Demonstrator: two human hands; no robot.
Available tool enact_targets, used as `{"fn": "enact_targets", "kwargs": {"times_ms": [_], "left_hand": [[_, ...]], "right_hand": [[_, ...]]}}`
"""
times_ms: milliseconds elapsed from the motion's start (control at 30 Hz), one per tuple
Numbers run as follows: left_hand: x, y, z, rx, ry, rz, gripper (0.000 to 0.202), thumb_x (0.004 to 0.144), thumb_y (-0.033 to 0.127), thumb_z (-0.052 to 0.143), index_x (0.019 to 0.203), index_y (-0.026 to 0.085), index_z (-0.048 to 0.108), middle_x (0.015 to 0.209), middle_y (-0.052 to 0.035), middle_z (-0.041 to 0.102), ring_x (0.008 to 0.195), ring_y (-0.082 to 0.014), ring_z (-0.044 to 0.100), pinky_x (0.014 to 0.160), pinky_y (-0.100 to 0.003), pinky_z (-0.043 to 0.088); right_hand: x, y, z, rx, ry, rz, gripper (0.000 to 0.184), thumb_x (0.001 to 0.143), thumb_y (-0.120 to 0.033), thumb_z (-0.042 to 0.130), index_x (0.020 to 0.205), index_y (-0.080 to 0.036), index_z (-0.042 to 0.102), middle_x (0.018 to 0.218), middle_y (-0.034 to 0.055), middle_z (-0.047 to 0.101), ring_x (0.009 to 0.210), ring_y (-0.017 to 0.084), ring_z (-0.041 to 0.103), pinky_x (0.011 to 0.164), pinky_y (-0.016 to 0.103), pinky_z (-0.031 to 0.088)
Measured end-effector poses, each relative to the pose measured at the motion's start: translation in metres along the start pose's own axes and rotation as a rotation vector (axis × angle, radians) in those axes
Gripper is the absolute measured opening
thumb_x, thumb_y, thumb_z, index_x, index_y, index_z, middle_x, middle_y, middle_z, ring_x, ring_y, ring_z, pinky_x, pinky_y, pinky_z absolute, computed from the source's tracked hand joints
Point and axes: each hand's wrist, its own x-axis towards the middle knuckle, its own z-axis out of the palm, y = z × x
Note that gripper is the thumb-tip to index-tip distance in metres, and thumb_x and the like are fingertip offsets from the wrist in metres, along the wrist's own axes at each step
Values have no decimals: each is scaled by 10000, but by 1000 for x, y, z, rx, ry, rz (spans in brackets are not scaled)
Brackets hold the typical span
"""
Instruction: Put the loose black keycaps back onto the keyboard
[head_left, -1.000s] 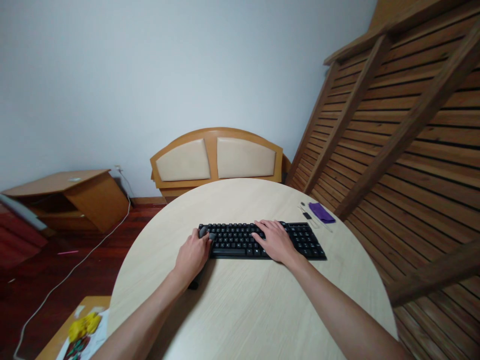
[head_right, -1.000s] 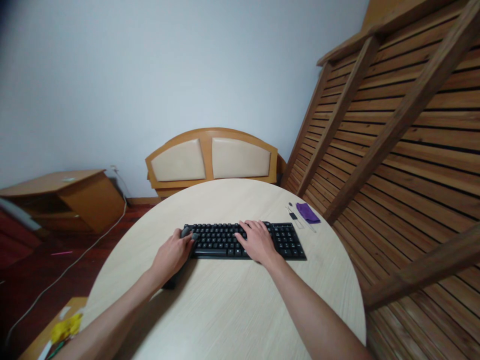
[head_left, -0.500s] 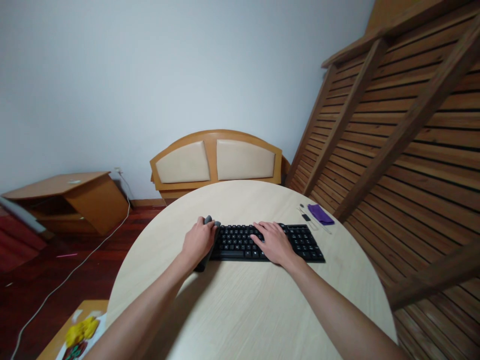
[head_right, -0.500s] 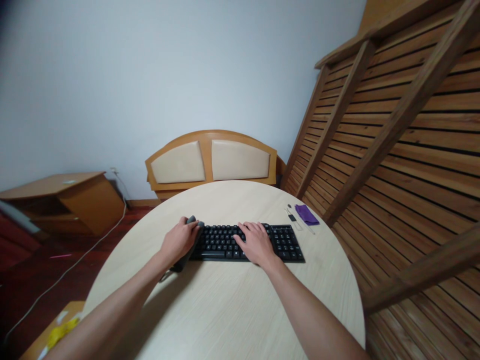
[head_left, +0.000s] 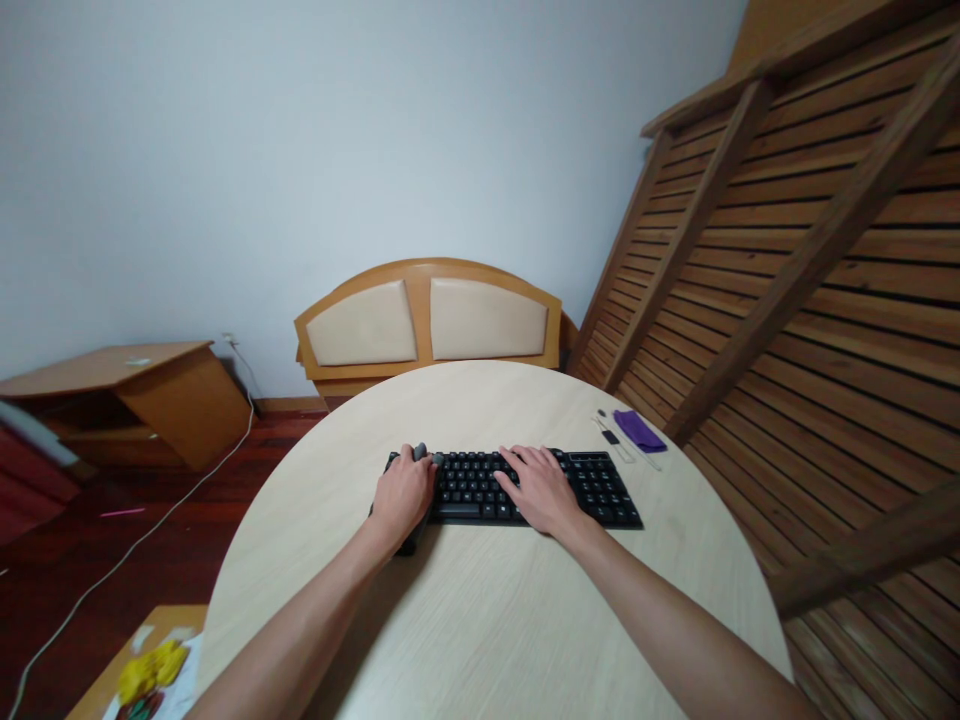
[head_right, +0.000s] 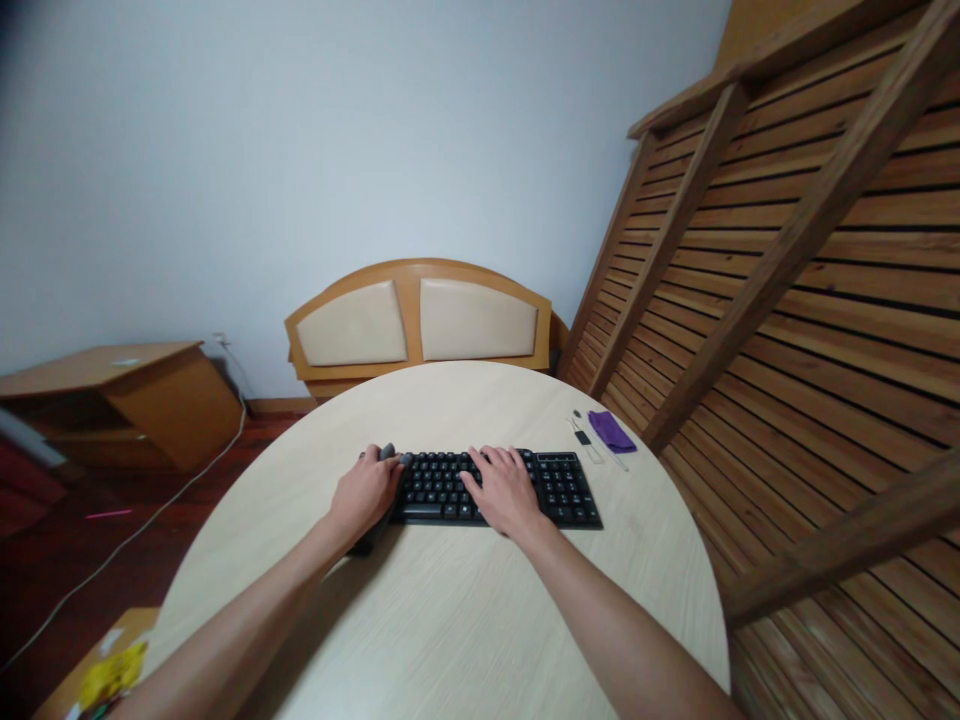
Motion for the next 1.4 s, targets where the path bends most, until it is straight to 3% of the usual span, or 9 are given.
{"fn": "enact_targets", "kwargs": {"times_ms": [233,333,433,533,667,800,967,1400], "left_hand": [[-42,-13,-8,11,-66,9,366,1030,348,350,1146,223,673,1112,-109,518,914,-205,627,732,-296,508],[-48,-18,-12,13,-78,30,351,1025,344,369,1117,231,689,1091,-96,526,903,-204,634,736,-302,508],[-35,-15,-17,-3,-11,44,347,1026,365,364,1155,257,667,1097,-84,530,888,-199,636,709,-292,505],[-6,-4,-20,-21,58,48,369,1032,396,330,1185,287,648,1102,-75,536,865,-196,636,702,-293,504],[31,16,-14,-25,48,18,393,1026,421,333,1147,259,670,1077,-85,551,891,-214,645,724,-305,509],[41,26,-1,-21,9,0,420,1028,405,318,1084,225,694,1061,-100,559,903,-235,653,735,-324,518],[25,24,5,-3,18,-7,386,1029,370,322,1111,227,671,1048,-100,549,900,-233,650,707,-314,523],[-41,21,-6,5,-34,41,335,1030,307,357,1166,222,651,1121,-107,520,972,-209,606,701,-271,521]], "right_hand": [[6,-10,5,-2,3,-15,471,1007,-455,388,1351,-190,570,1328,103,608,1245,249,510,1148,443,250],[6,-12,4,2,2,-14,472,1007,-452,393,1355,-184,567,1337,102,603,1254,249,505,1154,436,245],[6,-13,3,6,8,-10,467,1006,-446,398,1355,-184,565,1344,100,598,1255,247,503,1158,435,241],[5,-14,3,11,12,-12,467,1008,-444,392,1359,-185,560,1345,100,597,1253,245,502,1158,438,241],[5,-14,3,12,15,-6,471,1007,-450,391,1357,-186,563,1344,100,598,1255,249,500,1154,433,251],[5,-14,3,14,16,3,468,1006,-455,393,1355,-194,565,1343,96,599,1254,245,501,1156,432,251],[5,-14,3,11,15,0,471,1008,-457,390,1354,-191,566,1339,99,603,1250,241,504,1157,432,249],[5,-14,2,24,10,3,483,1008,-465,375,1359,-191,561,1347,100,596,1258,244,497,1157,444,249]]}}
